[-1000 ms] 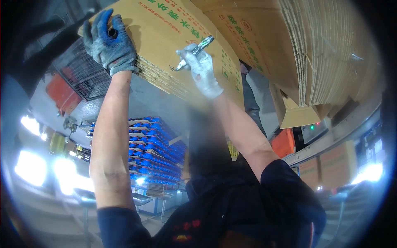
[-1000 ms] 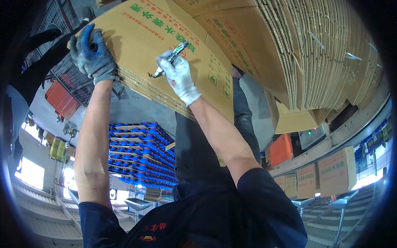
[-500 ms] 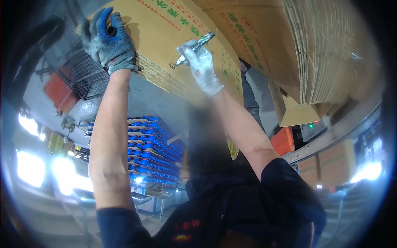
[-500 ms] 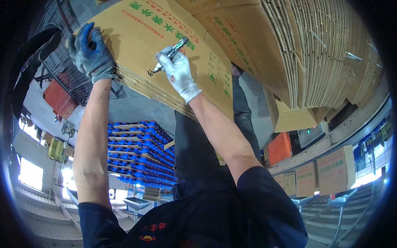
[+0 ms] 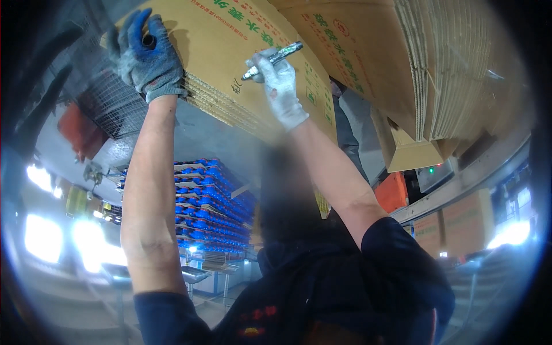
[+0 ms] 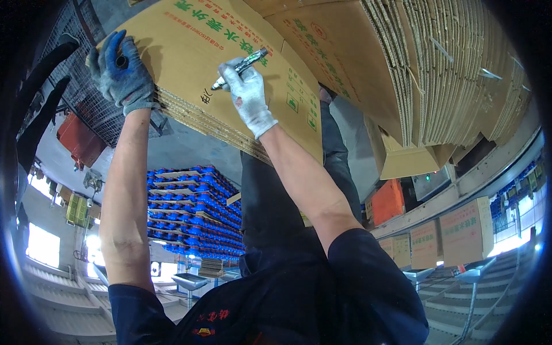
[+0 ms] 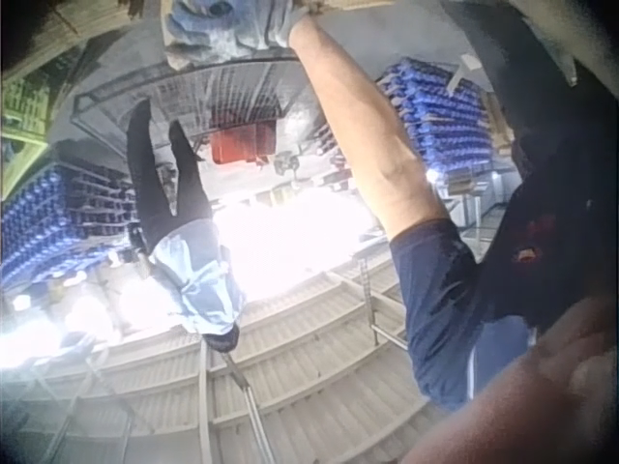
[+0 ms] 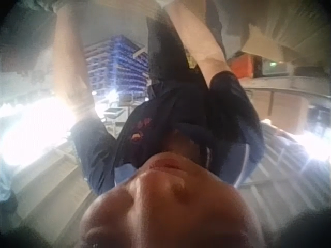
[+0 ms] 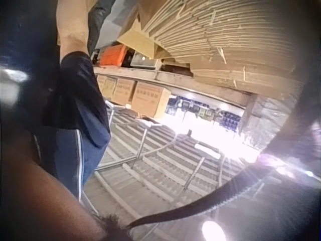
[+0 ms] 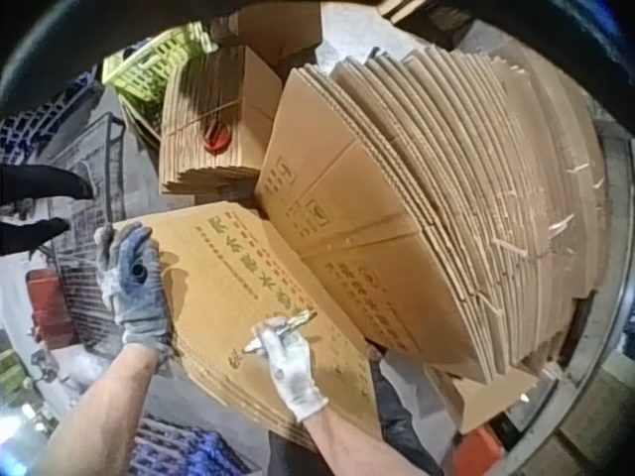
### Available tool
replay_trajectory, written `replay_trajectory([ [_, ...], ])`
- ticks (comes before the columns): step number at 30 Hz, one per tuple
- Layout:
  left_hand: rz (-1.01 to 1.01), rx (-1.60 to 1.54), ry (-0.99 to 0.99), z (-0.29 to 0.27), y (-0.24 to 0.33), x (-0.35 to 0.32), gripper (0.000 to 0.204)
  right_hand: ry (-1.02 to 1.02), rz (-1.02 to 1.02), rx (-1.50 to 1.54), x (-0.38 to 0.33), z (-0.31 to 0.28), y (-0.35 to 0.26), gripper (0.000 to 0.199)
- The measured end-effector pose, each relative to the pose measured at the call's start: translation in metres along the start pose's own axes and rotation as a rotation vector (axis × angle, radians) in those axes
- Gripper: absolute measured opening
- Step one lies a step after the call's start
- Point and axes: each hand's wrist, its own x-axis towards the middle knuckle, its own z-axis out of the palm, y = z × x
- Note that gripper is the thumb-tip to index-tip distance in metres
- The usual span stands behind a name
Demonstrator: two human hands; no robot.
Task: The person writes labels on a stack of flat cardboard boxes using a marker and moves some boxes to another stack.
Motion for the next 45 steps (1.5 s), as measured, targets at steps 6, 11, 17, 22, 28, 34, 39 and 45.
replay_trajectory([
  [6, 0.011, -0.055, 0.021, 0.001, -0.002, 0.000, 0.020, 0.035, 0.038, -0.099, -0.002, -0.001, -0.005, 0.008],
  [11, 0.036, -0.041, -0.042, 0.002, -0.010, -0.001, 0.024, -0.025, 0.035, -0.061, -0.001, 0.001, -0.003, 0.008],
  [17, 0.029, -0.015, -0.049, 0.001, -0.008, -0.002, 0.026, -0.019, 0.045, -0.126, 0.000, 0.000, -0.006, 0.009],
  [22, -0.029, -0.118, 0.002, 0.002, 0.001, -0.001, 0.019, 0.047, 0.019, -0.133, 0.007, 0.003, -0.002, 0.011],
  [28, -0.013, -0.058, -0.001, 0.001, -0.001, -0.001, 0.018, 0.020, 0.007, -0.123, 0.009, 0.004, 0.000, 0.011],
  [34, -0.003, -0.017, -0.023, 0.000, -0.003, -0.003, 0.018, 0.053, 0.013, -0.104, 0.007, 0.003, -0.002, 0.011],
  [39, -0.039, -0.052, -0.015, 0.001, -0.002, -0.003, 0.019, 0.047, -0.023, -0.209, 0.019, -0.002, 0.009, 0.013],
  [45, -0.006, -0.016, -0.045, 0.003, -0.016, -0.005, 0.025, 0.021, 0.015, -0.109, 0.013, 0.000, 0.003, 0.015],
])
